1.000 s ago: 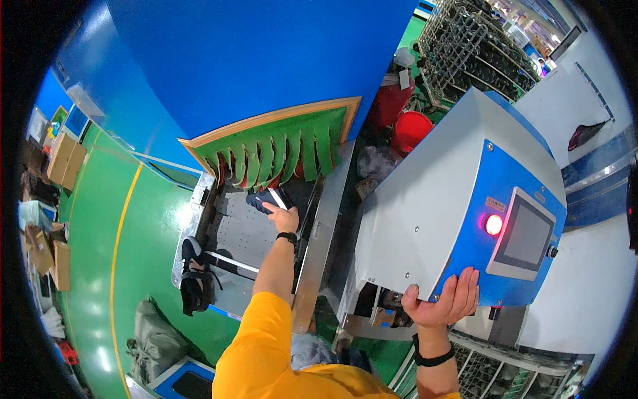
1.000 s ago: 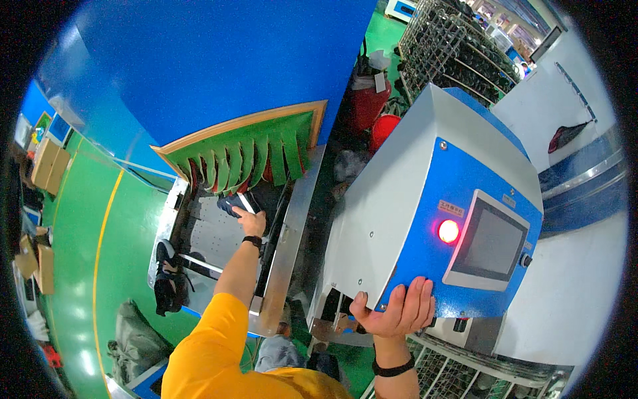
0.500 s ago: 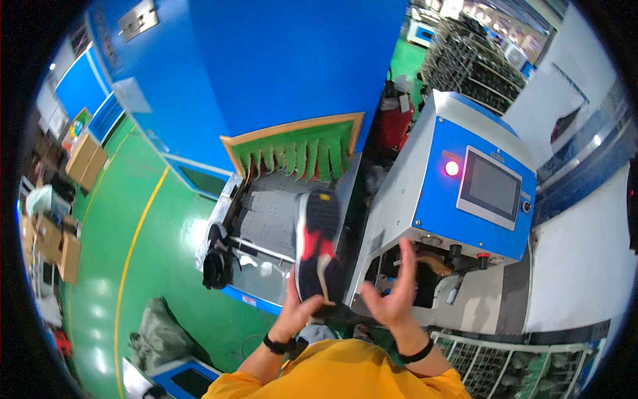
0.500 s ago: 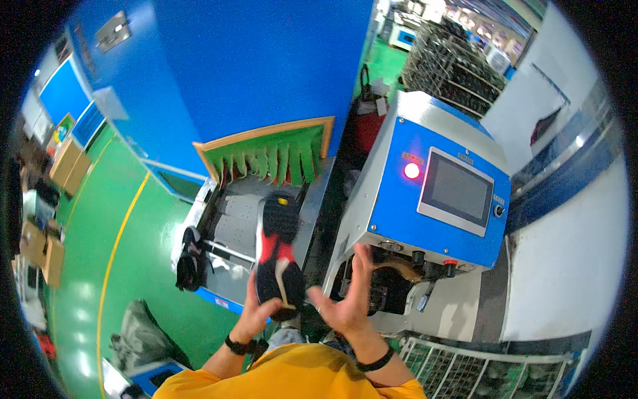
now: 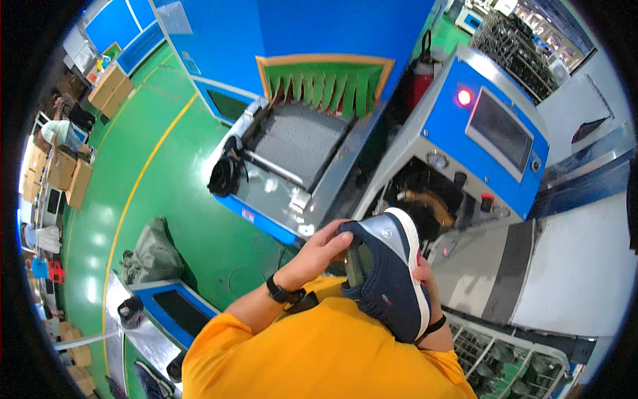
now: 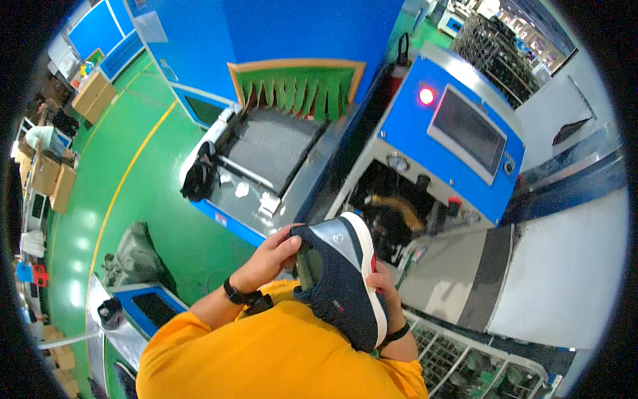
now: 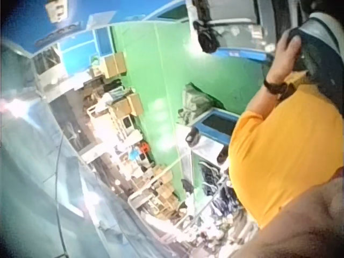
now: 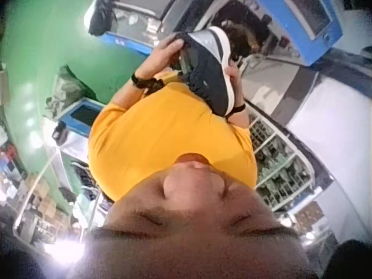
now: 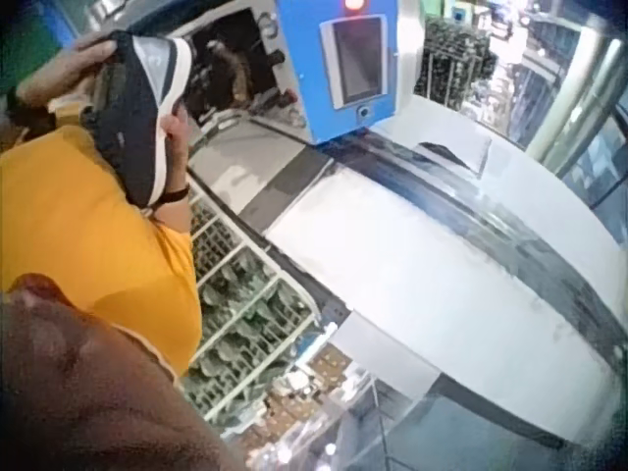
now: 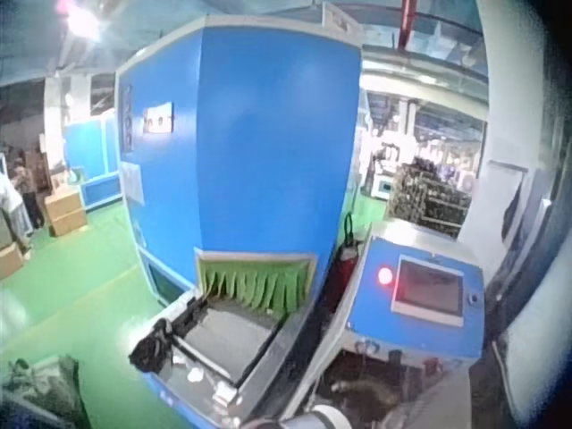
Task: Operating a shoe lasting machine and handling shoe components in a factory.
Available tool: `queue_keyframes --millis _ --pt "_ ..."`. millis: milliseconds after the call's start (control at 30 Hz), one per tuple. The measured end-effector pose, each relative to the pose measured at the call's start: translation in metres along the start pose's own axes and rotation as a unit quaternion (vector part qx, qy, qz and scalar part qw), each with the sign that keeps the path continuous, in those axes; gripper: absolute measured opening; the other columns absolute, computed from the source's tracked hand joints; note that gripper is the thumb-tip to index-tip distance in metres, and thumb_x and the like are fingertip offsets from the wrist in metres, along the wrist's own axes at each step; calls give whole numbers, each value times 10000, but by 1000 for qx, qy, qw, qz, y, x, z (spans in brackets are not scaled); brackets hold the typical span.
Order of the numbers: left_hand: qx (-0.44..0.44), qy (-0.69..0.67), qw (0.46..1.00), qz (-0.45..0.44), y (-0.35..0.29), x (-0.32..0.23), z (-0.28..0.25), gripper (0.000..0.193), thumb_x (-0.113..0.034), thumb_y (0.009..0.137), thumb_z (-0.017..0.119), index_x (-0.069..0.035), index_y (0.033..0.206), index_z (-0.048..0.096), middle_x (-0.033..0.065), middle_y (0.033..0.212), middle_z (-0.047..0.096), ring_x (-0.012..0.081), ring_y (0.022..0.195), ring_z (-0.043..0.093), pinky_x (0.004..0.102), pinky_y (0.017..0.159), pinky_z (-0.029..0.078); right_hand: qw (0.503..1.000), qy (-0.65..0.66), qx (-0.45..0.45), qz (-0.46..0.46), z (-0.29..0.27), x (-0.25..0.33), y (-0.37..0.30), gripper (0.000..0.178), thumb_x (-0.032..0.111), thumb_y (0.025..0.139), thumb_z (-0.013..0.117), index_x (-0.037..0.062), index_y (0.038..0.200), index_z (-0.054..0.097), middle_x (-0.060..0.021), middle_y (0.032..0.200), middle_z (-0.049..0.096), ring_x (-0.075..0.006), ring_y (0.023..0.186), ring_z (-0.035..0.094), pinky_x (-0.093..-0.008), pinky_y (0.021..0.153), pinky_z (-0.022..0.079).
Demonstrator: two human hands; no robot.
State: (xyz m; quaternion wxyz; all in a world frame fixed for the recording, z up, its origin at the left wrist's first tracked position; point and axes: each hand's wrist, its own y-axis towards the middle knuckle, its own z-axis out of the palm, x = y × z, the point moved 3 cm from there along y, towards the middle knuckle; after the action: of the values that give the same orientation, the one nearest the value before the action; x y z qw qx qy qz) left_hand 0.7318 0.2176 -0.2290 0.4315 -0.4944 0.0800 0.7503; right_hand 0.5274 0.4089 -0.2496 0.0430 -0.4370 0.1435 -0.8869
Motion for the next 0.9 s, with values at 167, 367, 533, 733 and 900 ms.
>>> queue_keyframes --millis 167,367,533,733,900 --pt "74 91 992 -41 9 20 11 234 -219 1000 649 -47 1157 628 -57 887 618 35 744 528 207 648 427 993 99 -29 -57 35 7 47 927 361 734 779 -6 1488 383 -172 1383 567 -273 1192 617 -382 998 523" --pt "104 186 972 -104 22 51 28 125 -133 996 597 -36 1054 649 -33 886 630 47 806 554 223 727 459 966 199 -51 -155 27 17 6 951 391 741 785 -8 1496 365 -177 1397 558 -295 1194 618 -389 1001 529" --pt "98 219 964 113 39 45 38 151 -151 996 611 -24 1066 653 20 965 684 75 764 589 230 723 496 947 235 -54 -210 28 11 -17 965 408 745 788 -9 1500 356 -179 1404 553 -305 1197 617 -392 1004 530" --pt "151 145 970 -125 35 34 21 150 -166 997 638 -30 1057 655 37 876 697 76 716 591 217 625 467 954 202 -95 -201 12 12 -1 976 417 741 790 -8 1503 354 -174 1405 546 -298 1205 604 -388 1013 515" --pt "102 151 978 -106 41 25 -1 158 -157 979 662 -31 1072 682 7 780 655 61 684 565 241 569 434 965 165 -107 -172 10 2 13 984 425 737 791 -8 1506 352 -170 1407 541 -292 1213 594 -384 1020 502"
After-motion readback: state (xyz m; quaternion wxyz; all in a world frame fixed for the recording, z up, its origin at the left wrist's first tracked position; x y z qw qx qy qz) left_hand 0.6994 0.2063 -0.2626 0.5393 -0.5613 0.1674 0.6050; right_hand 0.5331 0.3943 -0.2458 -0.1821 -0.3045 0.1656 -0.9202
